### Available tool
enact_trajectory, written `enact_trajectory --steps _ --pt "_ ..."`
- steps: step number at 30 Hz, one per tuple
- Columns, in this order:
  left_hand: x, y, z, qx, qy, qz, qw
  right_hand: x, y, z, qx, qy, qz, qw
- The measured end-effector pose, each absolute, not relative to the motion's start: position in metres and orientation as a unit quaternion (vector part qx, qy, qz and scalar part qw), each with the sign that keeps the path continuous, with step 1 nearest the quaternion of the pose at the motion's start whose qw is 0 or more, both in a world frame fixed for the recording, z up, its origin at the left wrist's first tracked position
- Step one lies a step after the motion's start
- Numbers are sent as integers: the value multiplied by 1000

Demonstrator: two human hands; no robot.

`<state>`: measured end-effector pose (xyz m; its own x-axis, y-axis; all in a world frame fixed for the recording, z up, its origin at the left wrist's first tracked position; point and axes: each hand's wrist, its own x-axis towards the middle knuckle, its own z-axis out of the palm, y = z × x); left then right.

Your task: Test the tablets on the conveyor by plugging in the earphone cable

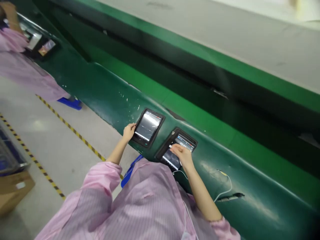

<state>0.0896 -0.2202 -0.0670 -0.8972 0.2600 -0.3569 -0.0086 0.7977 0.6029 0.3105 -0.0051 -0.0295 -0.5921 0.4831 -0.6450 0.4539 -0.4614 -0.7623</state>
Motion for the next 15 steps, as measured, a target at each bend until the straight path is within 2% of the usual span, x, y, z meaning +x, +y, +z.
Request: enact_trajectory --steps 7,15 --pt "163 -233 -89 38 920 333 204 246 -18 -69 -383 -672 631 -60" --pt "164 -238 -96 42 919 333 206 210 -39 -77 -405 -788 461 -45"
